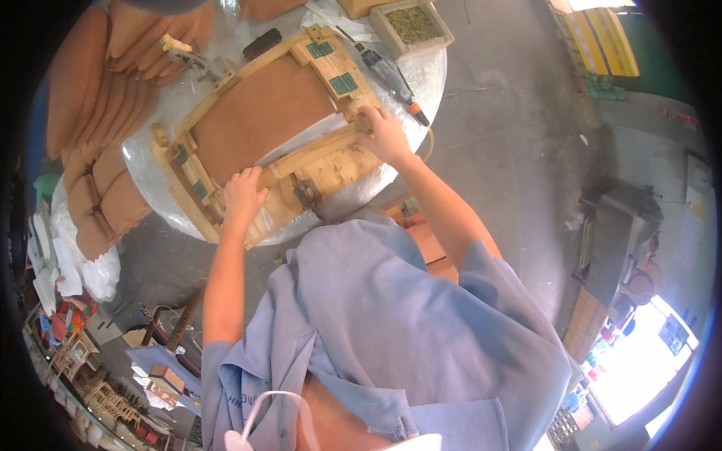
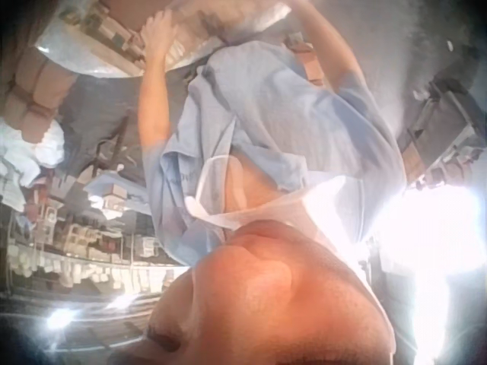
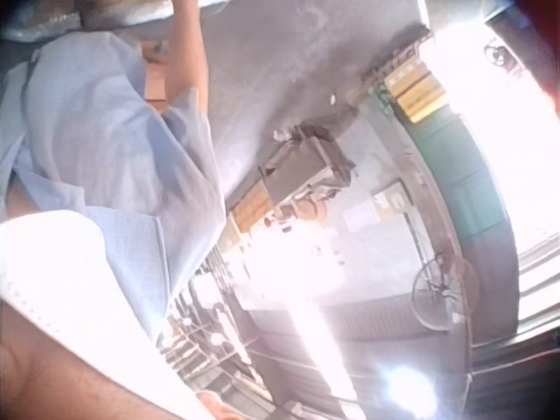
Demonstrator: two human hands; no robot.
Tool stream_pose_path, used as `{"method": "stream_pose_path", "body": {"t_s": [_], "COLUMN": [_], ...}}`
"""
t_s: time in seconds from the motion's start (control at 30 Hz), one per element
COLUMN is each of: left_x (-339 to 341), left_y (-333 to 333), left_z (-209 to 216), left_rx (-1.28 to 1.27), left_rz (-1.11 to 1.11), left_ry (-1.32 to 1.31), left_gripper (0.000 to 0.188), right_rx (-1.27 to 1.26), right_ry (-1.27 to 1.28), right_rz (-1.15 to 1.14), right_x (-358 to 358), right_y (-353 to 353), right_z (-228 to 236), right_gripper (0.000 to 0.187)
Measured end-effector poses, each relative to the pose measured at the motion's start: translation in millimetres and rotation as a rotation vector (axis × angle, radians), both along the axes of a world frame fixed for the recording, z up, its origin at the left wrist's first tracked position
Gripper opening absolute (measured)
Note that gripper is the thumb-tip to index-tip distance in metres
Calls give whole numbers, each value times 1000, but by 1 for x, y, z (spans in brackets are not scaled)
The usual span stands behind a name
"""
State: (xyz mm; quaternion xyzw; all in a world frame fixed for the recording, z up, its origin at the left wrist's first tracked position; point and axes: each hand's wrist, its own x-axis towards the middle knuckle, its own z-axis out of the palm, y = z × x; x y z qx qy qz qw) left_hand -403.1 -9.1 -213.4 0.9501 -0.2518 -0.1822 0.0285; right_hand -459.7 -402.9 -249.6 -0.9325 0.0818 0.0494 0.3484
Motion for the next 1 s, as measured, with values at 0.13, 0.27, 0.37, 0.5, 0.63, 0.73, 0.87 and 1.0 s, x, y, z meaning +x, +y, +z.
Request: {"method": "stream_pose_path", "body": {"t_s": [0.13,0.27,0.37,0.5,0.63,0.73,0.87,1.0], "left_x": [-5,-15,-19,-30,-34,-37,-43,-42], "left_y": [15,28,26,49,58,58,58,53], "left_z": [6,25,47,41,31,27,15,6], "left_rx": [-122,-403,-518,-584,-566,-504,-430,-391], "left_rz": [53,136,245,306,312,300,262,237], "left_ry": [-48,-83,-93,-191,-226,-211,-205,-175], "left_gripper": [54,52,51,53,54,54,54,53], "right_rx": [-6,439,458,49,-248,-319,-254,-225], "right_ry": [-134,-340,-252,-207,-275,-336,-325,-248], "right_rz": [51,-195,-422,-39,119,188,261,258], "right_x": [17,32,28,3,10,9,-19,-31], "right_y": [0,0,-22,5,24,30,30,30], "right_z": [49,69,12,-14,-32,-52,-50,-35], "right_gripper": [62,43,30,31,41,48,51,51]}}
